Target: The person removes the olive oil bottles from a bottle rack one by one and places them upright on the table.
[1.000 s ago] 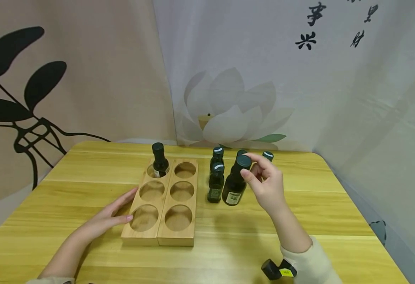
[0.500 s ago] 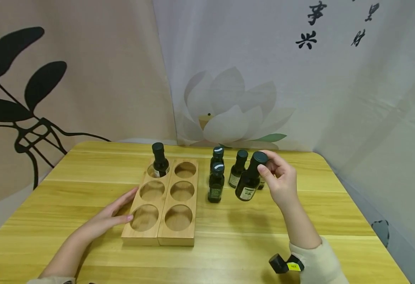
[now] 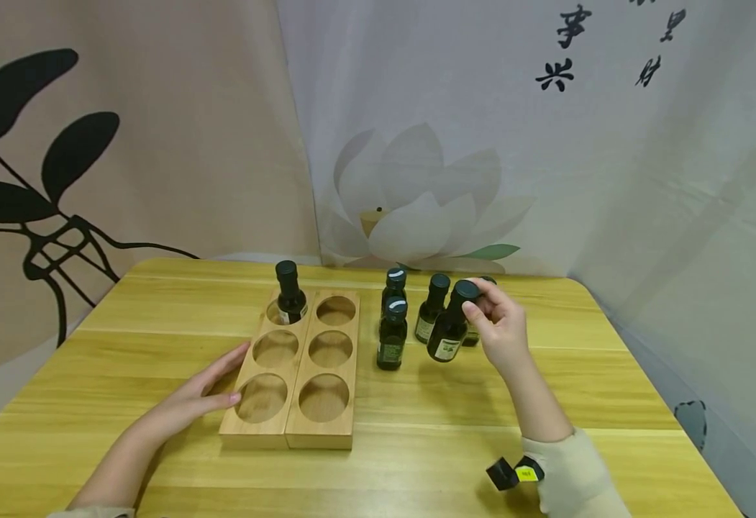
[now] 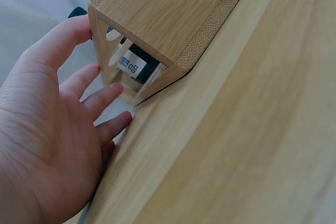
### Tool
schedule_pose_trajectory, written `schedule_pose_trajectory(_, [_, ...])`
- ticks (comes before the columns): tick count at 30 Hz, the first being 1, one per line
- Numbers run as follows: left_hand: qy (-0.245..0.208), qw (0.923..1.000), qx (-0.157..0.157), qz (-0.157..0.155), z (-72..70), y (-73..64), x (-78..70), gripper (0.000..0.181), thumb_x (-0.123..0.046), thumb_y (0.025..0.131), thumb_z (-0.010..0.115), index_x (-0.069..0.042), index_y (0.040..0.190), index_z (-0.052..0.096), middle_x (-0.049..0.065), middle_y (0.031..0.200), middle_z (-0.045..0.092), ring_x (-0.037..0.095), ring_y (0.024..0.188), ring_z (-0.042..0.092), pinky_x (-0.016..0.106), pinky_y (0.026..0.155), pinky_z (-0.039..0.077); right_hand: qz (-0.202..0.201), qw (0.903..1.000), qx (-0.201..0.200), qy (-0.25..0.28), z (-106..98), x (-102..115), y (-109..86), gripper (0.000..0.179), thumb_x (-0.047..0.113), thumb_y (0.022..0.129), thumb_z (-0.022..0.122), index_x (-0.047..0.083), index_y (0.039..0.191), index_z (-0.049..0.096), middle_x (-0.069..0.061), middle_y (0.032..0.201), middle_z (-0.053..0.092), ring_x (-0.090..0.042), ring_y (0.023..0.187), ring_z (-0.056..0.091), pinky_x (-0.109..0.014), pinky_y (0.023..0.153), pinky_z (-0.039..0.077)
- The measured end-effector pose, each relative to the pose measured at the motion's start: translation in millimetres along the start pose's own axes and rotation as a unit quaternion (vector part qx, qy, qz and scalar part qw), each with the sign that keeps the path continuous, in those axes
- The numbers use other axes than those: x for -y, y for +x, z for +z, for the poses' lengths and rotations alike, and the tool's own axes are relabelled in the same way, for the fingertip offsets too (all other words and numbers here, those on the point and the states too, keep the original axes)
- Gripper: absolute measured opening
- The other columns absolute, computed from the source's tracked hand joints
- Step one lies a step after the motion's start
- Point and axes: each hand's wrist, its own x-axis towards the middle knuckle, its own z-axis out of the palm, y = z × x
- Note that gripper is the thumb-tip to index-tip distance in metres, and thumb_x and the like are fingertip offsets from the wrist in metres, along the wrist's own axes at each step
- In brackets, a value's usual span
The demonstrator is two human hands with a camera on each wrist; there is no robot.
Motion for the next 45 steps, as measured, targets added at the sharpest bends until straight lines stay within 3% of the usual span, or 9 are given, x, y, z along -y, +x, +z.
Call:
schedule_pose_trajectory(9, [-0.001, 1.0, 0.0, 0.0, -0.4, 0.1, -0.7, 0.072, -0.007, 0.095, 0.055, -0.017, 0.155, 0.017, 0.023, 0.155, 0.014, 0.048, 0.135, 0.014, 0.076, 0.097, 0.012, 0.01, 0.9995, 0.025, -0.014, 7.8, 11.5, -4.1, 0.023, -0.018, 0.085, 0.057, -0.019, 0.108, 0.058, -0.022, 0.058, 0.047, -0.007, 0.053, 0.04, -0.02, 0.049, 0.036])
schedule_pose_trajectory(19, [0.002, 1.0, -0.001, 0.0, -1.4, 0.0, 2.3, 0.072, -0.008, 0.095, 0.055, -0.018, 0.155, 0.017, 0.022, 0.155, 0.015, 0.046, 0.136, 0.014, 0.075, 0.097, 0.013, 0.019, 0.9988, 0.045, -0.009, 12.0, -1.3, -11.4, 0.025, -0.017, 0.085, 0.059, -0.018, 0.11, 0.058, -0.005, 0.058, 0.048, -0.006, 0.051, 0.038, -0.023, 0.043, 0.033])
schedule_pose_trajectory(30, [0.002, 1.0, 0.002, 0.002, -2.1, 0.2, 4.8, 0.072, -0.008, 0.095, 0.055, -0.021, 0.155, 0.017, 0.021, 0.156, 0.015, 0.045, 0.136, 0.014, 0.076, 0.097, 0.014, 0.06, 0.9963, 0.057, -0.024, 13.9, -8.1, -16.4, 0.026, -0.011, 0.087, 0.061, -0.015, 0.113, 0.059, -0.005, 0.058, 0.047, -0.006, 0.051, 0.038, -0.02, 0.045, 0.033])
schedule_pose_trajectory(45, [0.001, 1.0, 0.004, 0.003, -2.2, 0.8, 3.1, 0.073, -0.008, 0.095, 0.055, -0.021, 0.155, 0.017, 0.022, 0.156, 0.014, 0.045, 0.136, 0.012, 0.076, 0.096, 0.012, 0.042, 0.9972, 0.053, -0.032, 14.8, -16.4, -21.2, 0.027, -0.01, 0.087, 0.061, -0.014, 0.114, 0.059, -0.01, 0.059, 0.048, -0.007, 0.052, 0.039, -0.021, 0.046, 0.035])
